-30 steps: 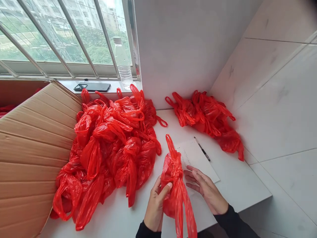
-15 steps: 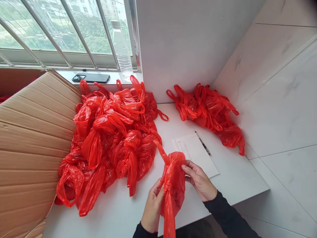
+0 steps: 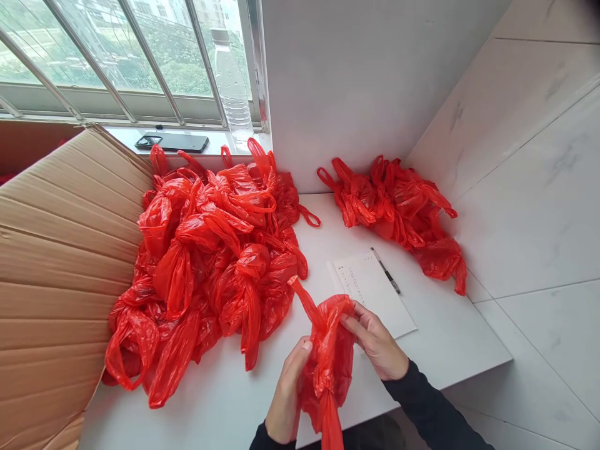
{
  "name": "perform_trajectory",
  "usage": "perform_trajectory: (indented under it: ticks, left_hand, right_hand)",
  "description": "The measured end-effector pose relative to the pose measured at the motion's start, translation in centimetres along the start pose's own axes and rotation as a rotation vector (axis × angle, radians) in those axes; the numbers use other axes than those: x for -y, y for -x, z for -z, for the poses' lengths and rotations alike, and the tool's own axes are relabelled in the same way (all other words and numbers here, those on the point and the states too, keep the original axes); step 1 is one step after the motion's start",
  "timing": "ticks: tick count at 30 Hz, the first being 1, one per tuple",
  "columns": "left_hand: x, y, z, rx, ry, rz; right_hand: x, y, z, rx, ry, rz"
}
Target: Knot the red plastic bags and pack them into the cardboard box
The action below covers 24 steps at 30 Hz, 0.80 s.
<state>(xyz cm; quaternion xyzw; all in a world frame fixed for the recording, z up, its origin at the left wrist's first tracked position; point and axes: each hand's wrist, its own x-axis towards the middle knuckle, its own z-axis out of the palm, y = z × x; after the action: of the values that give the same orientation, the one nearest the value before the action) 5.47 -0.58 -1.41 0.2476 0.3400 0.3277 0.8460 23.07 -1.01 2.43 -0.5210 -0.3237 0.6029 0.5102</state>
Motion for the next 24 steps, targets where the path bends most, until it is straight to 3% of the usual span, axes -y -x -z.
perform_trajectory:
  ticks: [8,16,24]
  left_hand:
    - [-0.07,-0.20,0.02,0.005,-0.242,-0.124]
    - [-0.45,0.09,-0.56,0.004,-0.308,-0.169]
    - [-0.16,-0.07,-0.25,-0.066,-0.345,-0.208]
  right_hand:
    - [-0.14,-0.01,-0.16,0.037,0.068,0.078]
    - [-0.13,-0.06,-0.12,0.064,0.065,0.078]
    - [0.21,0.42,-0.51,0.226,0.123,0.081]
